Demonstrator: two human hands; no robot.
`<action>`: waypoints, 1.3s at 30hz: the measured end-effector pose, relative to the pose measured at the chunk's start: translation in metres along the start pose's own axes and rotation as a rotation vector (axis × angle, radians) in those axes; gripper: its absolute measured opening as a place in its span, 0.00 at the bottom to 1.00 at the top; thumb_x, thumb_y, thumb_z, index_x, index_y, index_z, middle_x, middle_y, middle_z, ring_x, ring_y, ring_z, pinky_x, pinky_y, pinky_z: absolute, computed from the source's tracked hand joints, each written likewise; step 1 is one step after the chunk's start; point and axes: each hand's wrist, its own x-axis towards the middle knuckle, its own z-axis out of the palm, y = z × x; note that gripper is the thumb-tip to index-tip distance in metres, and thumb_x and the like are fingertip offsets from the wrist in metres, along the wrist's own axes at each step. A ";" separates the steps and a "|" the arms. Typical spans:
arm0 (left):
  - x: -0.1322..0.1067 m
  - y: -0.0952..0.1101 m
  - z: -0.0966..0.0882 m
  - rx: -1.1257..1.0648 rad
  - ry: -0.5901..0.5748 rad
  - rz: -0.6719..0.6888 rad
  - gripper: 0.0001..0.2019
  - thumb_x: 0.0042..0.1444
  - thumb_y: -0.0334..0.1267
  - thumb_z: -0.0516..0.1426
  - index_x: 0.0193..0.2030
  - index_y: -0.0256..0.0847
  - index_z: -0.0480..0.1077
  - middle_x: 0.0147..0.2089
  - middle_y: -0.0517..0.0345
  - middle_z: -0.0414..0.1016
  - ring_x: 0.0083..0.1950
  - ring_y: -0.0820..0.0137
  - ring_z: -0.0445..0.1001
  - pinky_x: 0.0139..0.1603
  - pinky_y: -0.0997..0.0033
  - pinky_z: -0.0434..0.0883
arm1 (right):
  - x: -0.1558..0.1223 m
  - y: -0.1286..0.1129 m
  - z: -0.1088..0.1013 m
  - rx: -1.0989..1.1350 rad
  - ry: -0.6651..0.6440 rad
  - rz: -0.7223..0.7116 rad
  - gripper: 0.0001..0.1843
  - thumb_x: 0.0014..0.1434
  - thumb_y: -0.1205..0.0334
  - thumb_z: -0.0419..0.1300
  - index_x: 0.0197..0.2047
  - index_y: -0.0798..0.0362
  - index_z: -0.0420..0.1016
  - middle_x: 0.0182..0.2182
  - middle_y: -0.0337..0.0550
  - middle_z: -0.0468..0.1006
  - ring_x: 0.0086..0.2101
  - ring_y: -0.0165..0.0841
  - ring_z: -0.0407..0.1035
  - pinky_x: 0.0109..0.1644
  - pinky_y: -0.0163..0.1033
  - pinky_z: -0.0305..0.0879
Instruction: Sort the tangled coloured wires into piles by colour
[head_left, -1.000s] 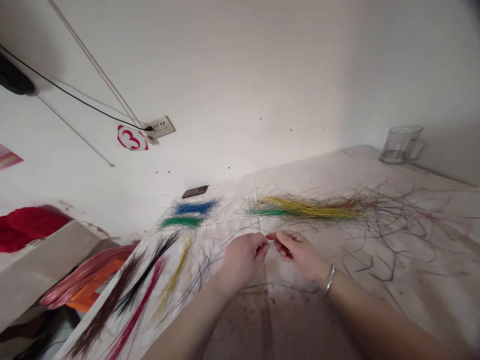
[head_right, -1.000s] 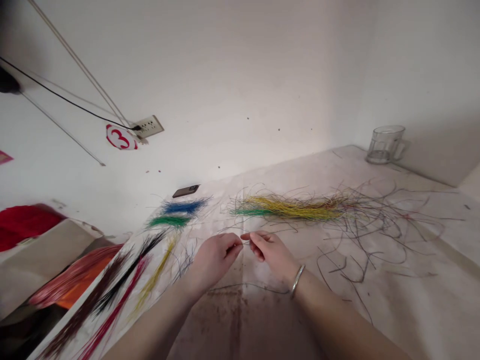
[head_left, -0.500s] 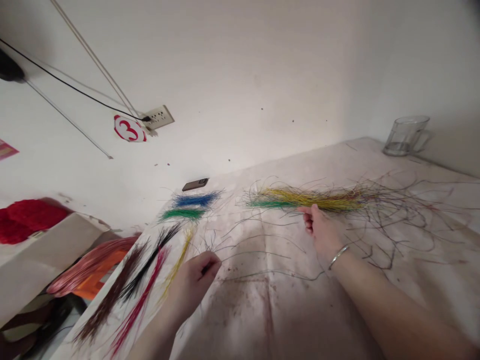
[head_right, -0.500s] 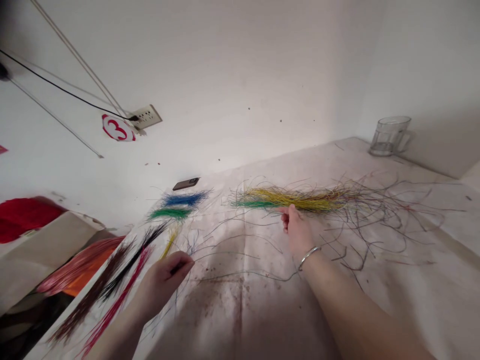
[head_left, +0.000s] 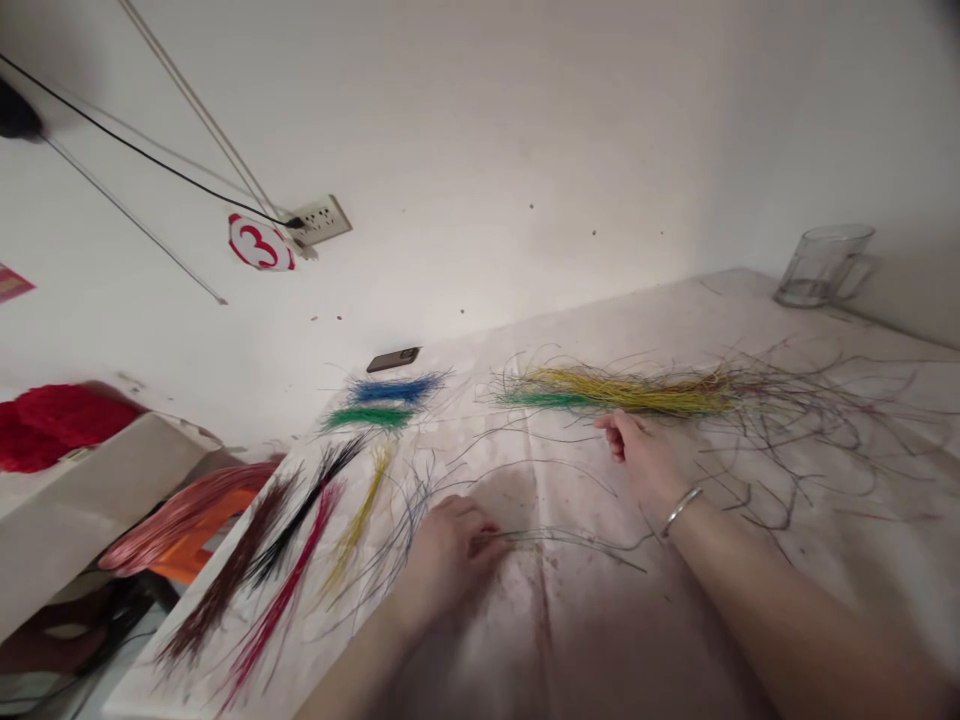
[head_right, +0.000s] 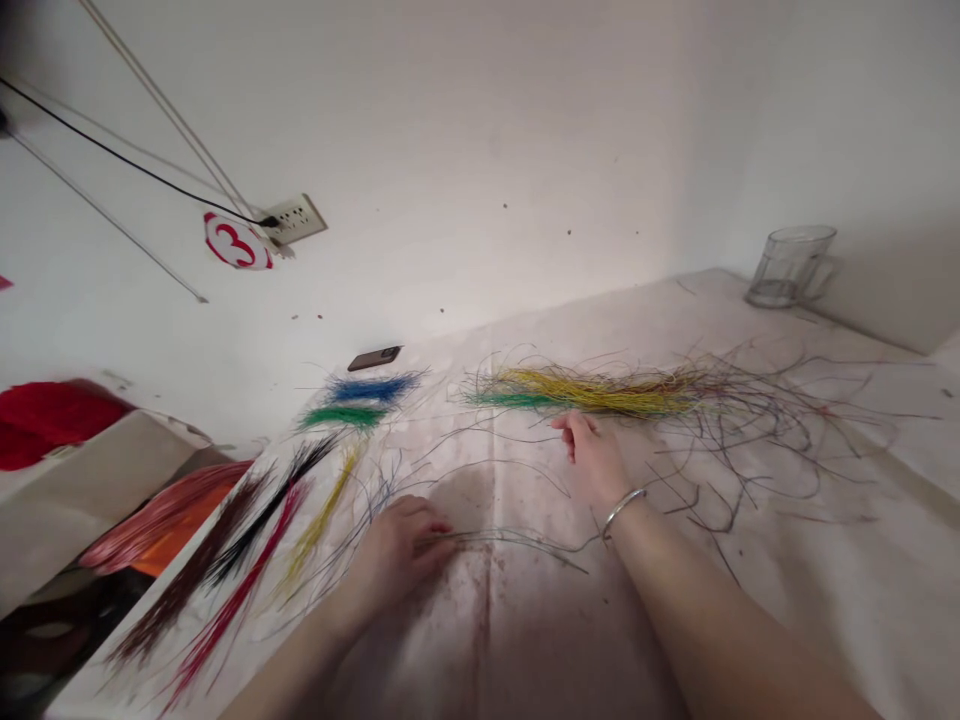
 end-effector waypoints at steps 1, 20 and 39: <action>0.001 -0.001 -0.004 0.002 0.023 -0.002 0.04 0.55 0.38 0.59 0.33 0.42 0.75 0.33 0.58 0.75 0.38 0.66 0.71 0.40 0.67 0.66 | 0.000 -0.001 0.001 -0.022 -0.005 0.001 0.18 0.56 0.49 0.52 0.27 0.52 0.75 0.20 0.38 0.64 0.22 0.30 0.56 0.23 0.36 0.52; 0.181 -0.005 0.026 0.333 0.161 0.027 0.06 0.56 0.34 0.58 0.38 0.40 0.76 0.38 0.52 0.76 0.44 0.62 0.72 0.48 0.65 0.68 | -0.004 -0.006 0.013 -0.670 -0.233 -0.147 0.19 0.59 0.55 0.47 0.34 0.51 0.78 0.34 0.44 0.79 0.38 0.38 0.70 0.38 0.39 0.58; 0.192 0.016 0.002 0.417 0.104 0.061 0.13 0.64 0.41 0.51 0.38 0.45 0.76 0.36 0.57 0.77 0.39 0.67 0.74 0.35 0.71 0.65 | -0.002 -0.006 0.016 -0.721 -0.224 -0.174 0.18 0.60 0.57 0.47 0.34 0.50 0.78 0.36 0.45 0.81 0.39 0.36 0.71 0.39 0.36 0.58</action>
